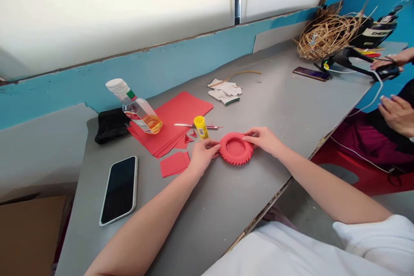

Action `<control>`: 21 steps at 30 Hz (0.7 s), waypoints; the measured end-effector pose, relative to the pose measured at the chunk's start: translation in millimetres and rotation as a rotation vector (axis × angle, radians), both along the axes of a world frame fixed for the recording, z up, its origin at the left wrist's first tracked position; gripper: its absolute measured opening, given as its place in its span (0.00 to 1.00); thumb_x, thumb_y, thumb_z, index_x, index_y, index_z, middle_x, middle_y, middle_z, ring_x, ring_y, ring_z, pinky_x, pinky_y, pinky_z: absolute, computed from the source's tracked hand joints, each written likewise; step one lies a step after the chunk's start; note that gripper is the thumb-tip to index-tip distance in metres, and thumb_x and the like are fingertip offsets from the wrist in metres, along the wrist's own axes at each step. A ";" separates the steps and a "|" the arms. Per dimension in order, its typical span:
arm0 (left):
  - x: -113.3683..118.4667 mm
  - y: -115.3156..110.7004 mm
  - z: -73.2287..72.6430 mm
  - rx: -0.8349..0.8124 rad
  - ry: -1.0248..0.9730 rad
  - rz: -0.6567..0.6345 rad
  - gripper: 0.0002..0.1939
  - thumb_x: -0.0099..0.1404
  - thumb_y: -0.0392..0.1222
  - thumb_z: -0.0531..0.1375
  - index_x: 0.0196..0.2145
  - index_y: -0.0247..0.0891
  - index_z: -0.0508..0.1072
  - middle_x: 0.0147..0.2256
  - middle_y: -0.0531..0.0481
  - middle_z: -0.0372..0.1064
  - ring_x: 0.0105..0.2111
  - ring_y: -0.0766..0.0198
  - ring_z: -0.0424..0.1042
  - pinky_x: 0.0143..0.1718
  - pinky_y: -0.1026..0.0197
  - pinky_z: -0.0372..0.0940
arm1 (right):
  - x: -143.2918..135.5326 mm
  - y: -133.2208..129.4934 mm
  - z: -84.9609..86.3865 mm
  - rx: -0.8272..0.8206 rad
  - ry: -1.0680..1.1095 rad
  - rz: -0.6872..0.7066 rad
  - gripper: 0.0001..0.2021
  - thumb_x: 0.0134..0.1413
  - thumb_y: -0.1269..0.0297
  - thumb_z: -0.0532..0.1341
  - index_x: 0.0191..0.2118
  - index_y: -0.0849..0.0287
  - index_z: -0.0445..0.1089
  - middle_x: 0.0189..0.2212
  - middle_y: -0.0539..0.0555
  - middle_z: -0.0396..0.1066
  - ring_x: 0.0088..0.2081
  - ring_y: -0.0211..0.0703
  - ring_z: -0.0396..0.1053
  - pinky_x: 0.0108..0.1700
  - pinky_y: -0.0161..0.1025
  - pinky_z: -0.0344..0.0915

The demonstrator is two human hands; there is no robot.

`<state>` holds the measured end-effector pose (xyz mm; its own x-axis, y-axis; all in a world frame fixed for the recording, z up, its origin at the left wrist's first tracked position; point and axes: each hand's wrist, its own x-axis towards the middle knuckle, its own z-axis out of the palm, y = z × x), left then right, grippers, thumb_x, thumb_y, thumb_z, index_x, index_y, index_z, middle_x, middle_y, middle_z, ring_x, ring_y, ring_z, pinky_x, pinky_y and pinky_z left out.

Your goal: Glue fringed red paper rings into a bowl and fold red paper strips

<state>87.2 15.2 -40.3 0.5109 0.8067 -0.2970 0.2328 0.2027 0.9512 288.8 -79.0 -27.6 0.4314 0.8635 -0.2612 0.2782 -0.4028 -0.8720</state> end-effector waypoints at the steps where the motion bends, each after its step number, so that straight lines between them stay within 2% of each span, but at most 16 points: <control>1: -0.6 0.0 1.9 -0.009 0.006 0.001 0.13 0.53 0.41 0.63 0.37 0.34 0.72 0.37 0.45 0.71 0.33 0.62 0.73 0.34 0.61 0.71 | -0.3 0.2 1.9 -0.016 -0.009 -0.008 0.14 0.43 0.57 0.64 0.37 0.58 0.73 0.29 0.54 0.73 0.27 0.39 0.69 0.29 0.35 0.69; 4: -2.4 -0.5 5.8 -0.042 0.021 -0.010 0.19 0.54 0.42 0.63 0.43 0.34 0.70 0.38 0.44 0.70 0.29 0.63 0.73 0.31 0.61 0.71 | -1.8 0.5 6.5 -0.046 -0.036 0.012 0.17 0.45 0.55 0.63 0.40 0.58 0.73 0.32 0.55 0.74 0.28 0.39 0.69 0.27 0.35 0.69; 9: -3.1 -4.2 5.7 -0.061 0.007 -0.050 0.17 0.54 0.41 0.64 0.42 0.34 0.71 0.39 0.44 0.70 0.32 0.63 0.72 0.31 0.63 0.71 | -5.3 -1.0 9.1 -0.012 0.007 0.120 0.14 0.46 0.56 0.62 0.39 0.57 0.74 0.33 0.54 0.74 0.31 0.41 0.69 0.31 0.36 0.68; 13: -3.1 -6.8 5.7 -0.073 -0.022 -0.064 0.16 0.54 0.40 0.64 0.41 0.34 0.71 0.39 0.44 0.71 0.33 0.63 0.72 0.32 0.63 0.70 | -6.0 -2.2 8.3 0.045 0.107 0.049 0.17 0.43 0.56 0.65 0.41 0.57 0.72 0.38 0.56 0.72 0.34 0.42 0.70 0.35 0.37 0.69; 17: -4.0 -6.8 7.2 -0.082 -0.044 -0.060 0.17 0.53 0.42 0.65 0.40 0.34 0.71 0.40 0.44 0.70 0.32 0.63 0.72 0.34 0.62 0.70 | -3.5 -1.6 5.6 0.078 0.288 -0.014 0.24 0.41 0.58 0.66 0.48 0.54 0.66 0.45 0.57 0.67 0.34 0.41 0.71 0.36 0.39 0.70; 21: -4.2 -8.1 11.5 -0.091 -0.069 -0.063 0.22 0.55 0.49 0.63 0.45 0.36 0.69 0.41 0.42 0.70 0.36 0.59 0.72 0.33 0.60 0.70 | -1.3 -2.6 6.1 0.134 0.441 -0.042 0.25 0.41 0.62 0.67 0.49 0.53 0.64 0.40 0.56 0.70 0.36 0.43 0.72 0.38 0.40 0.70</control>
<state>83.0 7.1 -28.7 0.5810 0.7439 -0.3302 0.1826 0.2762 0.9436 287.5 -81.6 -21.5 0.3396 0.8862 -0.3152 -0.1451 -0.2817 -0.9485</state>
